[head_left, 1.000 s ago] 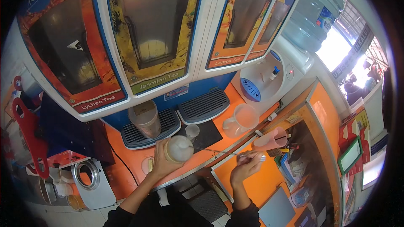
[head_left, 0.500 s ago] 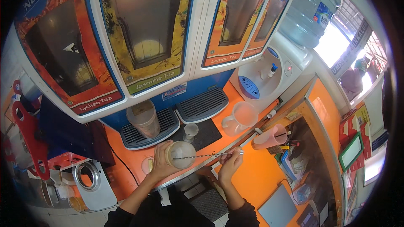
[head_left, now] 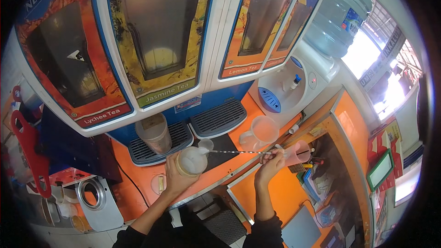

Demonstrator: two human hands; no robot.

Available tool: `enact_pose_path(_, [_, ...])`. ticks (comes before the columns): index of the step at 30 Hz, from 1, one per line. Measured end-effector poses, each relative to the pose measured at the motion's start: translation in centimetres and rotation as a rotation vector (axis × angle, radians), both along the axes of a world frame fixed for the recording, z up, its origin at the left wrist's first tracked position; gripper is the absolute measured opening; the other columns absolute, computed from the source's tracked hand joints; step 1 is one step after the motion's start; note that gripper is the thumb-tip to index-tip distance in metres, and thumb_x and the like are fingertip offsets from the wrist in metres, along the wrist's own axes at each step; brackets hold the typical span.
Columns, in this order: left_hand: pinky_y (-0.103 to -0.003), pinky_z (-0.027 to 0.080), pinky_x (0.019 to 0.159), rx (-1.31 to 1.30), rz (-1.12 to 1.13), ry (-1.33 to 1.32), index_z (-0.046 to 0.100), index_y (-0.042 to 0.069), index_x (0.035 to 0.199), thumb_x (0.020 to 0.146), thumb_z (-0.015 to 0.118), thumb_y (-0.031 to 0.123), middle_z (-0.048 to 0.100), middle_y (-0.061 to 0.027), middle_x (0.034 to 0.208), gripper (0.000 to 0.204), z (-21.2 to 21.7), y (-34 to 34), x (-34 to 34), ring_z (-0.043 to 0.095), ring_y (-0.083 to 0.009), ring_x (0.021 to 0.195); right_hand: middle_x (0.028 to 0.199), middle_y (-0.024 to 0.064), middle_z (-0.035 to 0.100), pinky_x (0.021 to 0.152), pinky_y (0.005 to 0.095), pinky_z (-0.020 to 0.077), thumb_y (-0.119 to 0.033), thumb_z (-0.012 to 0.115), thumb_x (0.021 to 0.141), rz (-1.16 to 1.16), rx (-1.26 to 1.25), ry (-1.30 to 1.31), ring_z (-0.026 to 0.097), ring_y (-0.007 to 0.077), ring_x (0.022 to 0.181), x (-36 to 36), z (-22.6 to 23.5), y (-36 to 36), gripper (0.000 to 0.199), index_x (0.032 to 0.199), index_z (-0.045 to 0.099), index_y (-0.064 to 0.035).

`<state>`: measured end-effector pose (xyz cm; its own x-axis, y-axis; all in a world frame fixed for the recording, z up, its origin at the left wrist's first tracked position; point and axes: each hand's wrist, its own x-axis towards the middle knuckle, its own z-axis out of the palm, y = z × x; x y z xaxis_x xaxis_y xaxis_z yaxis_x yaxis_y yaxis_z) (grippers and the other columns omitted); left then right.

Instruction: The person fills a pitcher with water from a water dispenser and stirs the beverage. The person then pours the liquid into cups, adds toppings into the cups with a spoon, and seals the plastic cups using a cup sealing machine.

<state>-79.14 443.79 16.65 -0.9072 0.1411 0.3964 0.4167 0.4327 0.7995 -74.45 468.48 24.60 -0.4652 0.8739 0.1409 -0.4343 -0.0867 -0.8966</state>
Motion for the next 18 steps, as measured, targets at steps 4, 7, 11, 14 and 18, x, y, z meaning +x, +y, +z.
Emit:
enact_pose_path(4, [-0.045,0.04,0.09,0.007,0.056,-0.011,0.04,0.002,0.121,0.054,0.087,0.027,0.045,-0.0164,0.114,0.086,0.2,-0.5,0.1,0.046,-0.0344,0.107,0.056,0.0022,0.042,0.041,0.024,0.0314,-0.024,0.034,0.102,-0.111,0.167,0.007,0.036,0.0098,0.044,-0.5,1.0,-2.0,0.032,0.076,0.04,-0.0062])
enact_pose_path(7, [-0.046,0.04,0.09,0.021,0.06,-0.013,0.04,0.001,0.121,0.054,0.087,0.026,0.045,-0.0169,0.113,0.086,0.0,-0.3,0.3,0.047,-0.0349,0.107,0.059,0.0052,0.047,0.044,0.0251,0.0378,-0.024,0.033,0.101,-0.071,0.666,0.118,0.043,0.0129,0.047,0.1,-2.6,-3.2,0.031,0.076,0.04,-0.0048])
enact_pose_path(11, [-0.046,0.04,0.09,0.025,0.057,-0.015,0.039,0.001,0.122,0.054,0.087,0.026,0.045,-0.017,0.112,0.087,0.1,-0.2,0.3,0.047,-0.0354,0.107,0.063,0.0091,0.053,0.05,0.0286,0.0456,-0.018,0.038,0.098,0.138,1.195,0.212,0.052,0.0193,0.053,0.6,-5.0,-4.2,0.026,0.077,0.041,-0.0026])
enact_pose_path(14, [-0.046,0.04,0.09,0.007,0.053,-0.011,0.039,0.001,0.122,0.053,0.087,0.026,0.045,-0.017,0.113,0.088,0.2,-0.5,0.4,0.047,-0.0357,0.107,0.064,0.0083,0.052,0.049,0.0286,0.0457,-0.016,0.041,0.097,0.116,1.165,0.289,0.052,0.0199,0.052,0.3,-3.1,-4.4,0.023,0.078,0.041,-0.0028])
enact_pose_path(18, [-0.046,0.04,0.09,0.006,0.049,-0.041,0.038,0.002,0.123,0.053,0.087,0.026,0.044,-0.0171,0.114,0.088,-0.1,-0.9,0.3,0.046,-0.0362,0.108,0.061,0.0037,0.046,0.044,0.025,0.0387,-0.025,0.036,0.101,-0.241,0.769,-0.036,0.045,0.013,0.048,1.0,-0.9,-2.8,0.029,0.078,0.039,-0.0061])
